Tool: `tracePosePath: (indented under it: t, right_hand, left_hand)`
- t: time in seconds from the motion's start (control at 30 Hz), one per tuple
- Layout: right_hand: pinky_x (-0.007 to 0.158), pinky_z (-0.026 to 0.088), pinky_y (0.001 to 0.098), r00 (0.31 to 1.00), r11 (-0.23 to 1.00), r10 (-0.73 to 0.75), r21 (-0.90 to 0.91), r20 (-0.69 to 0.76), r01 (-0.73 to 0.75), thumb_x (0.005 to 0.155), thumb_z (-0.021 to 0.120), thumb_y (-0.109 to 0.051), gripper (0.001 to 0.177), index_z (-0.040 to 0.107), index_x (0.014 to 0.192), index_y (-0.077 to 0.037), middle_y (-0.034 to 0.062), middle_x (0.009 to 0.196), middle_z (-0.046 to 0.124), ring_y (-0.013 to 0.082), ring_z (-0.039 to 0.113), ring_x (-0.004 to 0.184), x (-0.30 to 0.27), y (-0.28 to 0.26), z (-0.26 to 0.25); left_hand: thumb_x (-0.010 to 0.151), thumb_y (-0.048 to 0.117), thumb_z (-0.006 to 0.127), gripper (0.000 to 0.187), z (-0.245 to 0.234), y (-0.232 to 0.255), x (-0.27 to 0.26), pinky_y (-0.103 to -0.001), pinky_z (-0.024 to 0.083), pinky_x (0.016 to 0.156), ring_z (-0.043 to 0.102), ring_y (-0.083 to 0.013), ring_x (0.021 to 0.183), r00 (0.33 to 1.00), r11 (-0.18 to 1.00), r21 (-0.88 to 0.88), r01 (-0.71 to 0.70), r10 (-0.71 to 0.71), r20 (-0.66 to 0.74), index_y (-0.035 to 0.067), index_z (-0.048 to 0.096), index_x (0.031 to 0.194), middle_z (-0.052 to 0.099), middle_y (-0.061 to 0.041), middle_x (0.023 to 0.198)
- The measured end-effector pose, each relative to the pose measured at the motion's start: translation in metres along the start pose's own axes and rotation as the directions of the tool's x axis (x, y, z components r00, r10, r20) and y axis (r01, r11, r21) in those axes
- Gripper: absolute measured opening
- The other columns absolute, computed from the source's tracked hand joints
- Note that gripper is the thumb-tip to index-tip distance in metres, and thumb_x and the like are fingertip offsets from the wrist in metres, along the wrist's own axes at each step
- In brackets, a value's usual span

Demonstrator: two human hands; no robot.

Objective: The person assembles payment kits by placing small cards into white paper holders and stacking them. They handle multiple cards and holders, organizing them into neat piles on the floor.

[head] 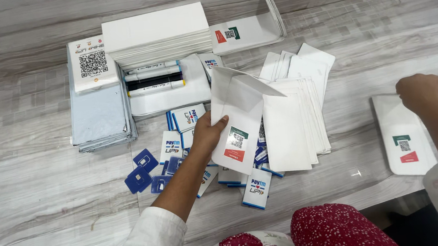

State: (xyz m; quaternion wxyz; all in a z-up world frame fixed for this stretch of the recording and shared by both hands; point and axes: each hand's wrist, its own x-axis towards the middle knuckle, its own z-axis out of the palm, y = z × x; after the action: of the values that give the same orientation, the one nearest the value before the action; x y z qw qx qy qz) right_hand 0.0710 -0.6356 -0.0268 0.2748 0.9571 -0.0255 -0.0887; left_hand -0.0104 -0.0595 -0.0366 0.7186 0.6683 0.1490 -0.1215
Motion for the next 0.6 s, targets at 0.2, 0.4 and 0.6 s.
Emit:
tracePosePath:
  t: [0.2, 0.4, 0.6]
  right_hand:
    - [0.079, 0.064, 0.0365, 0.996, 0.996, -0.088, -0.011, -0.034, 0.088, 0.104, 0.060, -0.023, 0.028, 0.080, 0.122, -0.030, -0.0008, 0.105, 0.082, 0.0206, 0.078, 0.093, -0.020, -0.033, -0.127]
    - [0.075, 0.062, 0.0379, 0.945, 0.919, -0.267, 0.245, -0.187, 0.308, 0.097, 0.064, -0.031, 0.027, 0.079, 0.118, -0.027, 0.0028, 0.101, 0.080, 0.0244, 0.076, 0.086, -0.040, -0.120, -0.235]
    - [0.058, 0.057, 0.0395, 0.726, 0.801, -0.480, 0.093, -0.492, 0.592, 0.094, 0.063, -0.017, 0.017, 0.079, 0.100, -0.014, 0.0075, 0.082, 0.073, 0.0261, 0.071, 0.070, -0.059, -0.241, -0.258]
  left_hand:
    - [0.095, 0.016, 0.065, 0.035, -0.013, 0.002, 0.001, -0.032, 0.061, 0.073, 0.075, -0.0221, 0.085, 0.999, 0.997, -0.066, -0.035, 0.033, -0.038, -0.004, 0.063, 0.124, 0.076, -0.019, 0.106]
    - [0.095, 0.012, 0.067, 0.037, -0.042, 0.036, -0.003, -0.030, 0.061, 0.078, 0.076, -0.0180, 0.091, 0.959, 0.967, 0.010, -0.256, 0.255, -0.123, -0.002, 0.058, 0.128, 0.075, -0.015, 0.110]
    - [0.096, 0.014, 0.067, 0.031, -0.091, 0.084, -0.021, -0.030, 0.062, 0.070, 0.075, -0.0170, 0.084, 0.953, 0.963, 0.065, -0.260, 0.267, -0.144, 0.001, 0.058, 0.122, 0.075, -0.014, 0.104]
